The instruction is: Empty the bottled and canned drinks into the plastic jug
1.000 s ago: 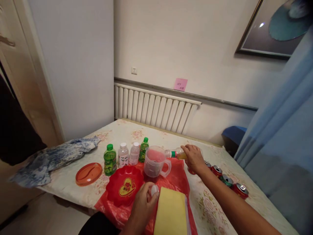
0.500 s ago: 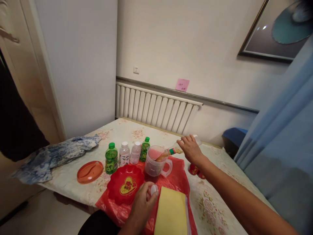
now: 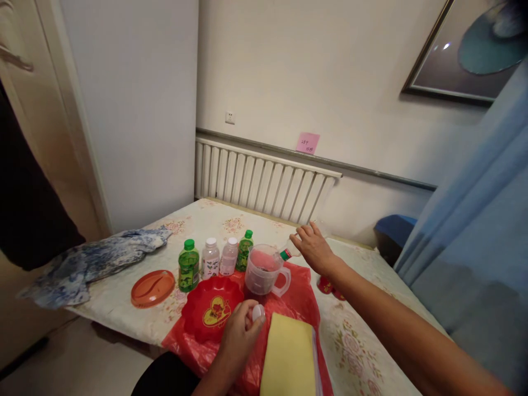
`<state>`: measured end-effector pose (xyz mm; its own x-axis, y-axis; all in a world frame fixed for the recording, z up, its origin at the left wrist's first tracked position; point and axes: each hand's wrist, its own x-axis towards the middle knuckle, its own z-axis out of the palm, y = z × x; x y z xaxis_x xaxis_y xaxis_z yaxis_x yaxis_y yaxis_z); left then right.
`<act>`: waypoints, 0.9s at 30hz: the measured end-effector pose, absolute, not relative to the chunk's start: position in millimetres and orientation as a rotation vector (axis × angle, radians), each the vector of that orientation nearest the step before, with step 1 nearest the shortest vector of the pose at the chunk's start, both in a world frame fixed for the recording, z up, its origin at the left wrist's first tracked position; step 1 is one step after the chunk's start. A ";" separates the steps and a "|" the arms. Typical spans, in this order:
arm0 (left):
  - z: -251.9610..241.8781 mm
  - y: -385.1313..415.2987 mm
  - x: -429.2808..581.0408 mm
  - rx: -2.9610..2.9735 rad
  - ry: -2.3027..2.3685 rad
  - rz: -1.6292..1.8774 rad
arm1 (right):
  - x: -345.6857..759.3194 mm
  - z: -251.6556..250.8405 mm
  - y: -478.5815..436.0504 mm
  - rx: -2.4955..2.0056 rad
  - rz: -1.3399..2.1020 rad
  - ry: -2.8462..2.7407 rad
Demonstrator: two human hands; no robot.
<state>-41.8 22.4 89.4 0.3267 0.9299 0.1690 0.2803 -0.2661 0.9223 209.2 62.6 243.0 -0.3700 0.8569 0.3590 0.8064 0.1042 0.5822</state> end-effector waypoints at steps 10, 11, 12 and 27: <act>102.8 39.9 -38.6 1.728 1.059 1.002 | 219.3 223.5 62.0 1.998 0.833 2.297; 105.2 43.3 -37.7 1.723 1.052 1.013 | 222.9 218.3 62.1 2.067 0.749 2.314; 108.0 47.1 -36.6 1.719 1.049 1.024 | 226.7 212.4 62.1 2.145 0.648 2.337; 150.5 81.6 2.6 1.788 0.998 1.099 | 237.4 163.9 12.3 2.423 -0.176 2.830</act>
<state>2.6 81.6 150.5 0.3127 0.9014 0.2996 0.2119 -0.3736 0.9031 237.4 12.3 163.9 -0.0591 0.9291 0.3651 0.8769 0.2230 -0.4258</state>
